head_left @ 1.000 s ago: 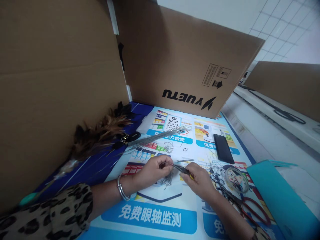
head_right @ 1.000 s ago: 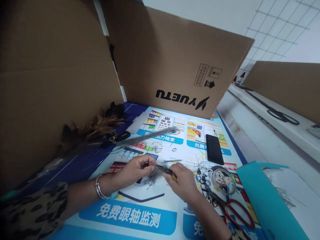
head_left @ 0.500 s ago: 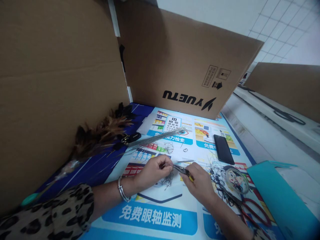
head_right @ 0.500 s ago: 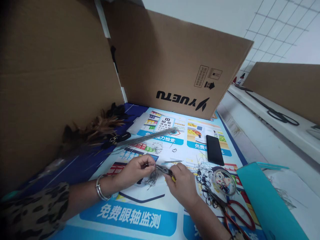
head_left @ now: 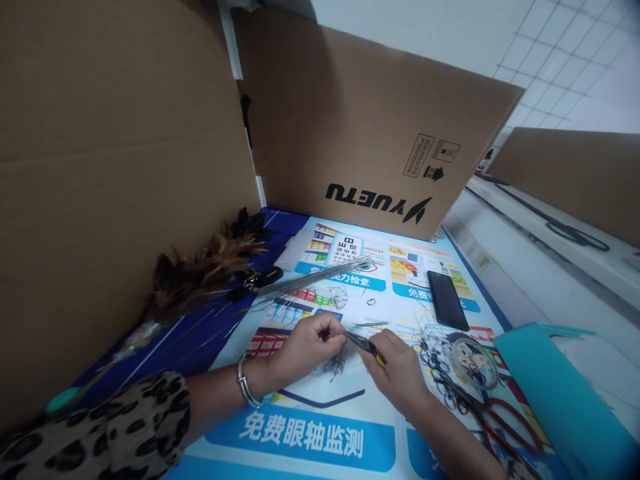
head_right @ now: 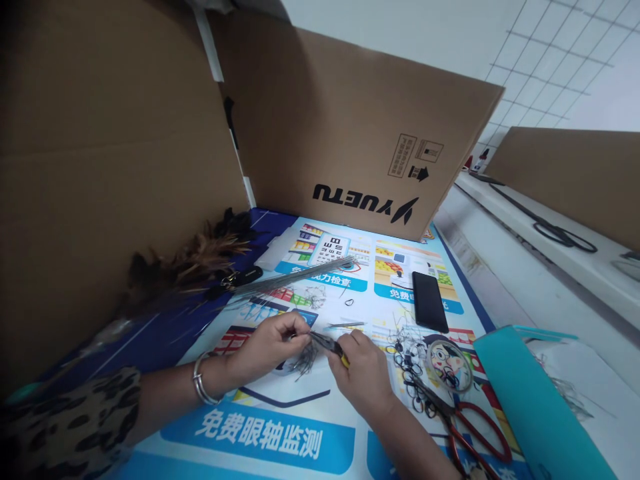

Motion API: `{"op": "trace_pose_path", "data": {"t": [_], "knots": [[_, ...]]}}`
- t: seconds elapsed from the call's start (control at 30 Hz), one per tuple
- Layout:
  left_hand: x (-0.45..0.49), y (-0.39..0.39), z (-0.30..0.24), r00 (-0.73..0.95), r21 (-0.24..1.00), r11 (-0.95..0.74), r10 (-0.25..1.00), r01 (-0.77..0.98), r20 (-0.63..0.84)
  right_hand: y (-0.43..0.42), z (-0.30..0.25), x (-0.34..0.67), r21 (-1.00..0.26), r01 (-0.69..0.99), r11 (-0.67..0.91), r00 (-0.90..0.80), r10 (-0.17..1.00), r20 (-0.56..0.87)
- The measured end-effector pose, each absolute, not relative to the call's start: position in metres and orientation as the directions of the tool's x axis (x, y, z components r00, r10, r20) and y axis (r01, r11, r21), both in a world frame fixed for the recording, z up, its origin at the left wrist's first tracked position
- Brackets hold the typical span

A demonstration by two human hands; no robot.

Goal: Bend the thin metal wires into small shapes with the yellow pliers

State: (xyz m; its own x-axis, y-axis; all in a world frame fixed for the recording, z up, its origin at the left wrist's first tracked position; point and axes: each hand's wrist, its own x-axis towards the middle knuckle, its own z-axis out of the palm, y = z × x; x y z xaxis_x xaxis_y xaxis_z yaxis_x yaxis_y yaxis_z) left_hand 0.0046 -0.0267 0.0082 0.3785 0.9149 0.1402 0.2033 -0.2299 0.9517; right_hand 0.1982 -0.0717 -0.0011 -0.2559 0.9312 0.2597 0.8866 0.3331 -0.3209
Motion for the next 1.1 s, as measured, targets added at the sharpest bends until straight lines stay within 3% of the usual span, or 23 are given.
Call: {"op": "trace_pose_path", "data": {"t": [0.57, 0.9, 1.1], "knots": [[0.003, -0.027, 0.006, 0.363, 0.932, -0.283, 0.912, 0.226, 0.189, -0.072, -0.001, 0.194, -0.245, 0.919, 0.308, -0.254, 0.940, 0.227], [0.003, -0.022, -0.003, 0.412, 0.976, -0.167, 0.906, 0.140, 0.095, -0.075, -0.002, 0.193, -0.216, 0.933, 0.287, -0.243, 0.948, 0.206], [0.003, -0.021, 0.002, 0.422, 0.960, -0.210, 0.899, 0.186, 0.115, -0.074, -0.001, 0.195, -0.204, 0.948, 0.245, -0.209, 0.961, 0.183]]}}
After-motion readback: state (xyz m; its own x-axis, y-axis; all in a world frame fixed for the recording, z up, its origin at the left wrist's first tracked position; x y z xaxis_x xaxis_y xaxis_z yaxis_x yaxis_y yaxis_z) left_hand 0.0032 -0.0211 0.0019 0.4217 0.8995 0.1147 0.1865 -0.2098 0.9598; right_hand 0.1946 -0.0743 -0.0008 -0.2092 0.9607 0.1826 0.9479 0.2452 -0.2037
